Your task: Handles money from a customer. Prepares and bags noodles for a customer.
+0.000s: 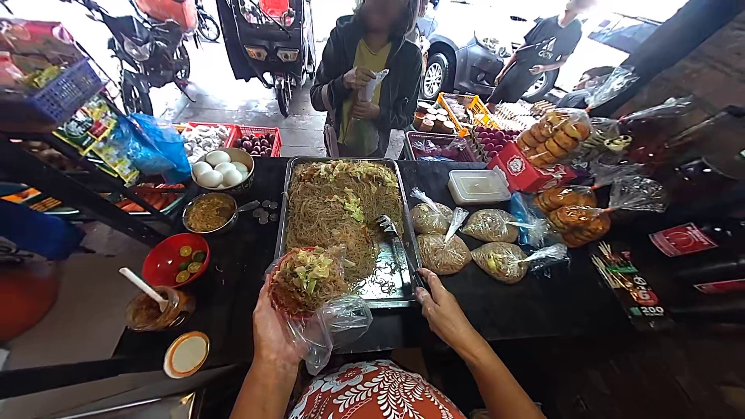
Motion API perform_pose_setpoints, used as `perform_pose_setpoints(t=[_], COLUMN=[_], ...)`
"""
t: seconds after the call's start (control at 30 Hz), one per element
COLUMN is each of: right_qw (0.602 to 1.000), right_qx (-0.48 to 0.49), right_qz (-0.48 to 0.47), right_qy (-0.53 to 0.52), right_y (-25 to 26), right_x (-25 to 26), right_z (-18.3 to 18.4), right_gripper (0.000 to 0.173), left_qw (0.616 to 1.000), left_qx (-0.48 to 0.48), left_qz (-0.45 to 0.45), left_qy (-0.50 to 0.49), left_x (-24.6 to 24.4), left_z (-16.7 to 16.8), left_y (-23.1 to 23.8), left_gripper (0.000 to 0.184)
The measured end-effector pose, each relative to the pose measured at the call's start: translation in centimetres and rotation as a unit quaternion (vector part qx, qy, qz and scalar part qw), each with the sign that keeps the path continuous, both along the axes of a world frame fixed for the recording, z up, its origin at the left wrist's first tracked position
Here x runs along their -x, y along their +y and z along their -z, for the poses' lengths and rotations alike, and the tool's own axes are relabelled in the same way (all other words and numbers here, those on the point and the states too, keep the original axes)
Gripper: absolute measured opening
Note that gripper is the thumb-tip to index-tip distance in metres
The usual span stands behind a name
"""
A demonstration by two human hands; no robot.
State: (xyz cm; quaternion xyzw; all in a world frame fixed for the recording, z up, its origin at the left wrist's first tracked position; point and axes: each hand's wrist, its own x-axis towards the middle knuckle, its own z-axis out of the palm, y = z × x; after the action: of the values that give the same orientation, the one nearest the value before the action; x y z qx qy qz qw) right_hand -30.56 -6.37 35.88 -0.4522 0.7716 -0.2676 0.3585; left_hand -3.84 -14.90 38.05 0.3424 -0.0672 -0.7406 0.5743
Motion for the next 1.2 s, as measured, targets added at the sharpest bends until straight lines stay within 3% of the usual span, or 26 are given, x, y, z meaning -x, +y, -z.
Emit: perform_pose_setpoints(t=[0.13, 0.33, 0.6, 0.8, 0.87, 0.93, 1.07, 1.2], right_qw=[0.972, 0.844, 0.829, 0.89, 0.931, 0.968, 0.944, 0.922], right_qx=[-0.037, -0.018, 0.06, 0.081, 0.088, 0.121, 0.23, 0.301], right_qz=[0.045, 0.155, 0.088, -0.037, -0.09, -0.146, -0.205, -0.177], right_qy=[-0.227, -0.514, -0.55, -0.447, -0.342, -0.165, 0.117, 0.165], right_y=[0.1, 1.9, 4.3, 6.6, 7.1, 7.3, 7.2, 7.4], right_x=[-2.8, -2.8, -1.1, -0.8, -1.0, -1.5, -1.8, -1.4], right_z=[-0.7, -2.9, -7.2, -11.6, -11.8, -11.1, -9.0, -8.4], right_gripper=[0.046, 0.039, 0.042, 0.046, 0.047, 0.046, 0.043, 0.043], left_qw=[1.0, 0.998, 1.0, 0.999, 0.999, 0.997, 0.996, 0.989], left_qx=[-0.006, 0.036, -0.014, -0.005, -0.006, 0.001, -0.001, -0.026], left_qz=[0.0, 0.016, 0.027, 0.033, 0.039, 0.056, 0.066, 0.083], left_qy=[-0.009, -0.041, 0.001, 0.026, 0.031, 0.047, 0.064, 0.118], left_x=[-0.2, 0.1, 1.8, 4.0, 4.7, 5.0, 5.3, 5.1], left_z=[-0.1, 0.5, -0.2, -0.6, -0.6, -0.4, -0.2, 0.5], left_y=[-0.2, -0.6, -1.9, -3.1, -3.3, -3.4, -3.1, -2.4], left_gripper=[0.056, 0.053, 0.057, 0.055, 0.055, 0.057, 0.057, 0.06])
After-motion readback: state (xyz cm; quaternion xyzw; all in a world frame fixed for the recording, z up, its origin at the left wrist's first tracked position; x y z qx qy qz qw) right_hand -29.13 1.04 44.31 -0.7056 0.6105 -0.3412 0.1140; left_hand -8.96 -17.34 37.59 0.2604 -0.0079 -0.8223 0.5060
